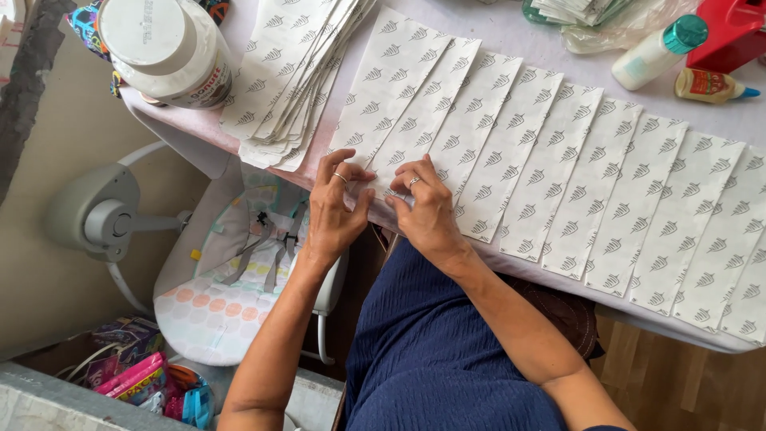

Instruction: The person lays out multiple paper strips on a table, applies glue to the ends, and folds them to assemble paper bags.

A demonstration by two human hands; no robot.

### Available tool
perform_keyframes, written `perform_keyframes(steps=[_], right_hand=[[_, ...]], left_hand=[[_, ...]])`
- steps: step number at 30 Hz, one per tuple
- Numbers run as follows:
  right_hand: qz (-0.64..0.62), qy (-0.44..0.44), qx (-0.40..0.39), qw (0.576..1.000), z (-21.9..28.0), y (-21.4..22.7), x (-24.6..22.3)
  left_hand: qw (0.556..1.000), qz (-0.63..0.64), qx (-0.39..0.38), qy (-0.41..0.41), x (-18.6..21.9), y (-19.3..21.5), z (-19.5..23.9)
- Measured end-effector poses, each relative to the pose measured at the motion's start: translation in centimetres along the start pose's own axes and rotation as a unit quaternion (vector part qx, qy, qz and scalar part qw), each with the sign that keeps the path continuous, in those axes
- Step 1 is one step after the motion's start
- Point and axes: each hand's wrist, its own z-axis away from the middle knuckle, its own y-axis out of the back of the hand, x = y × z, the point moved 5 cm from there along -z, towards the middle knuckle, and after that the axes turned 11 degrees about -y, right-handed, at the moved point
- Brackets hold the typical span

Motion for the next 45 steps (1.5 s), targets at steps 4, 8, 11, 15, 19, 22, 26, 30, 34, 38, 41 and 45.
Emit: perform_keyframes(steps=[4,8,11,15,19,22,26,30,34,38,41,45], right_hand=[[-0.018,-0.027,-0.042,0.999,-0.2,0.9,-0.2],[-0.010,-0.008,-0.047,0.999,-0.2,0.9,-0.2],[0.001,0.002,-0.048,0.999,-0.1,0.9,0.0],[0.001,0.010,-0.051,0.999,0.1,1.0,0.1],[0.002,0.024,-0.045,0.999,0.1,0.7,0.4],[0.007,0.044,-0.030,0.999,-0.1,0.5,0.0],[-0.021,0.075,-0.003,0.997,-0.3,0.0,-3.2],[-0.026,0.121,0.004,0.992,-0.2,-3.5,-4.0],[0.028,0.167,0.025,0.985,-0.4,-5.6,-4.1],[0.048,0.174,0.031,0.983,0.1,-5.8,-3.5],[0.053,0.179,0.030,0.982,0.3,-5.7,-3.8],[0.050,0.162,0.017,0.985,0.1,-6.2,-3.0]], left_hand=[[0.999,-0.049,0.016,-0.005,0.0,-0.3,0.4],[0.992,-0.102,0.057,-0.045,0.9,-1.0,1.2],[0.992,-0.094,0.063,-0.055,1.4,-1.2,1.1],[0.998,-0.018,0.060,-0.003,0.3,-1.2,0.9],[0.996,0.013,0.087,-0.033,0.9,-0.7,0.5],[0.990,-0.005,0.113,-0.085,2.4,0.7,0.2],[0.983,-0.086,0.075,-0.143,1.7,4.2,-0.3],[0.981,-0.115,-0.009,-0.154,0.3,5.4,-0.8],[0.979,-0.125,-0.077,-0.143,-1.2,5.6,-0.9],[0.989,-0.075,-0.065,-0.110,-3.1,5.7,-0.2],[0.991,-0.029,-0.057,-0.118,-4.0,6.1,-0.2],[0.990,-0.007,-0.057,-0.129,-3.7,6.3,-0.8]])
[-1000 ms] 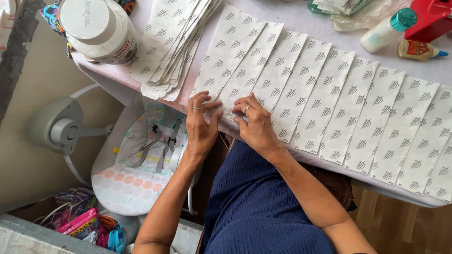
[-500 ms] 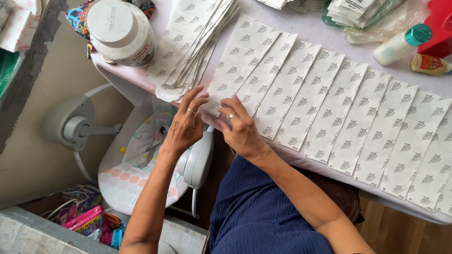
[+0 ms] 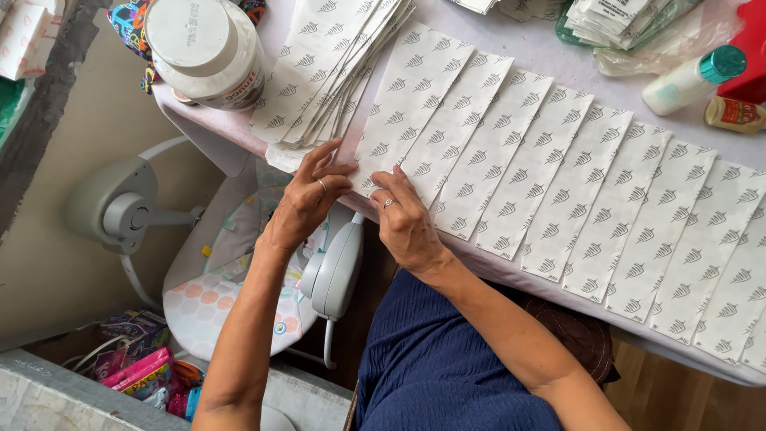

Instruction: The person lays out multiple paper strips on a table, applies glue to the ends, and folds them to assemble paper bags.

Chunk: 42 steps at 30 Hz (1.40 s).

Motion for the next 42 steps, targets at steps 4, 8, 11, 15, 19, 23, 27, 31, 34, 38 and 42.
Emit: perform_keyframes(steps=[4,8,11,15,19,23,27,31,34,38,42], right_hand=[[-0.008,-0.014,-0.002,1.000,-0.6,0.2,-0.2],[-0.019,-0.038,-0.012,0.999,-1.0,0.2,-0.2],[-0.033,-0.054,-0.019,0.998,-1.4,0.3,-0.3],[-0.052,-0.071,-0.020,0.996,-1.8,0.2,0.2],[-0.067,-0.095,-0.026,0.993,-2.3,0.5,0.6],[-0.119,-0.148,-0.057,0.980,-2.6,-0.3,3.3],[-0.097,-0.149,-0.039,0.983,-3.2,0.0,2.3],[-0.098,-0.146,-0.056,0.983,-2.6,-0.5,2.7],[-0.084,-0.134,-0.064,0.985,-2.6,0.2,1.7],[-0.053,-0.109,-0.063,0.991,-2.6,0.7,0.7],[-0.062,-0.108,-0.071,0.990,-2.4,0.6,0.9]], left_hand=[[1.000,-0.008,-0.018,-0.001,-0.7,-0.1,-0.1],[0.998,-0.030,-0.051,0.021,-1.0,-0.6,-0.5],[0.996,-0.037,-0.073,0.035,-1.1,-0.7,-0.6],[0.994,-0.028,-0.081,0.064,-1.2,-1.0,-0.8],[0.995,-0.013,-0.048,0.089,-0.7,-0.7,-1.3],[0.994,0.003,-0.024,0.110,-0.4,-0.3,-1.5],[0.991,-0.004,-0.006,0.132,-0.3,-0.7,-1.5],[0.990,-0.048,0.038,0.127,0.1,-1.1,-0.8],[0.986,-0.075,0.062,0.132,0.9,-1.4,-1.0],[0.987,-0.084,0.078,0.112,0.0,-1.6,-0.3],[0.988,-0.060,0.092,0.110,0.1,-1.3,-0.4]])
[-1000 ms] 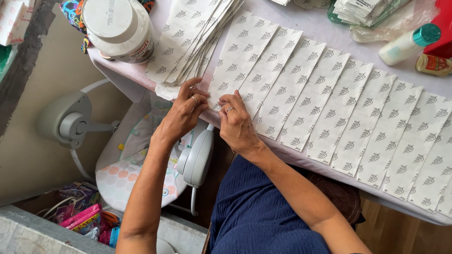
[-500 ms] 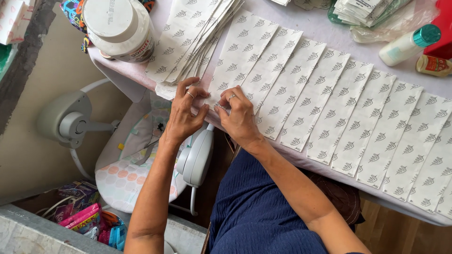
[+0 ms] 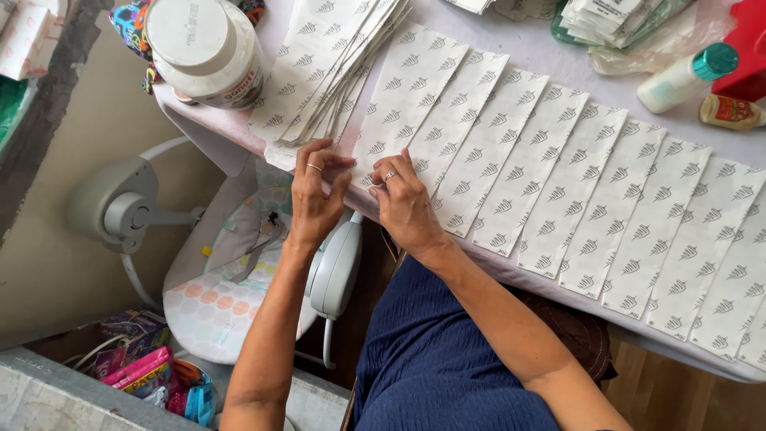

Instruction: The person lays out multiple paper strips on a table, applies glue to the ends, and folds them to assemble paper bags.

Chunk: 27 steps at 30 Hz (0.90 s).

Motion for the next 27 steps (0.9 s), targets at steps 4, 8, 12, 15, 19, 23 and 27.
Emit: perform_keyframes(steps=[4,8,12,15,19,23,27], right_hand=[[0.004,-0.015,-0.006,1.000,-0.6,-0.5,1.0],[0.015,-0.005,0.015,1.000,-1.0,-1.2,0.3],[0.008,-0.007,-0.012,1.000,-0.6,-0.1,-0.1],[-0.006,-0.016,-0.036,0.999,-0.5,0.4,-0.1],[-0.004,-0.017,-0.040,0.999,-0.9,-0.1,0.6],[0.003,-0.019,-0.045,0.999,-0.4,0.4,-0.2],[0.013,-0.014,-0.046,0.999,0.1,-0.7,1.0]], left_hand=[[1.000,0.010,0.021,-0.007,0.7,-0.1,0.0],[0.999,-0.026,0.028,-0.026,0.7,-0.3,0.2],[0.998,-0.028,0.042,-0.036,1.4,-0.7,0.2],[0.997,-0.013,0.069,-0.027,1.1,-1.3,0.7],[0.992,-0.079,0.071,-0.070,1.3,-1.1,0.7],[0.995,-0.065,0.054,-0.059,1.2,-0.6,0.2],[0.997,-0.050,0.042,-0.051,2.6,-0.8,0.0]])
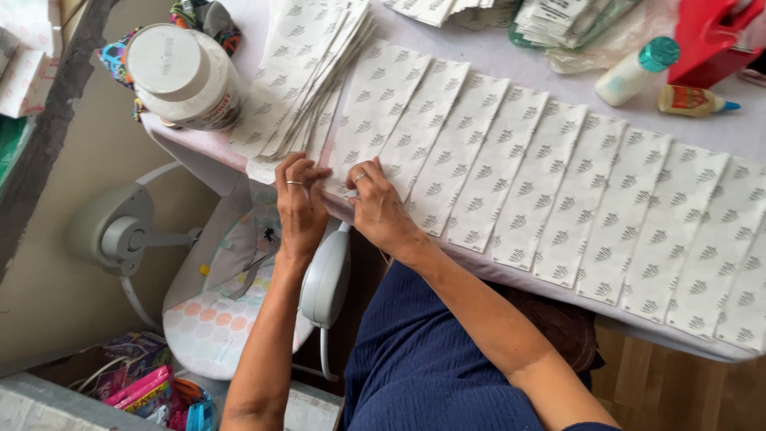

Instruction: The person lays out multiple paper strips on a table, applies glue to the ends, and folds them to assemble paper bags.

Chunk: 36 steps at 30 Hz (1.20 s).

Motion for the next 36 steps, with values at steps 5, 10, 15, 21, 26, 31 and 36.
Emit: perform_keyframes(steps=[5,10,15,21,26,31,36], right_hand=[[-0.048,0.126,0.035,0.990,4.3,4.6,-0.8],[-0.043,0.110,-0.015,0.993,16.3,15.0,-0.2],[-0.001,-0.048,-0.090,0.995,27.1,19.9,7.0],[0.055,-0.217,0.130,0.966,31.9,21.3,12.8],[0.164,-0.309,0.058,0.935,34.5,16.8,21.2],[0.137,-0.218,0.157,0.953,34.9,16.7,21.5],[0.128,-0.190,0.222,0.948,34.9,17.2,20.2]], left_hand=[[0.981,-0.132,0.036,-0.134,2.9,-1.9,1.3],[0.976,-0.064,0.021,-0.208,9.6,-5.0,3.1],[0.944,0.139,-0.134,-0.267,15.7,-9.8,7.8],[0.860,0.274,-0.296,-0.313,23.0,-16.6,10.7],[0.808,0.011,-0.560,-0.181,20.7,-27.6,18.7],[0.777,0.123,-0.610,-0.101,19.8,-29.9,19.7],[0.777,0.195,-0.549,-0.239,20.8,-29.4,20.4]])
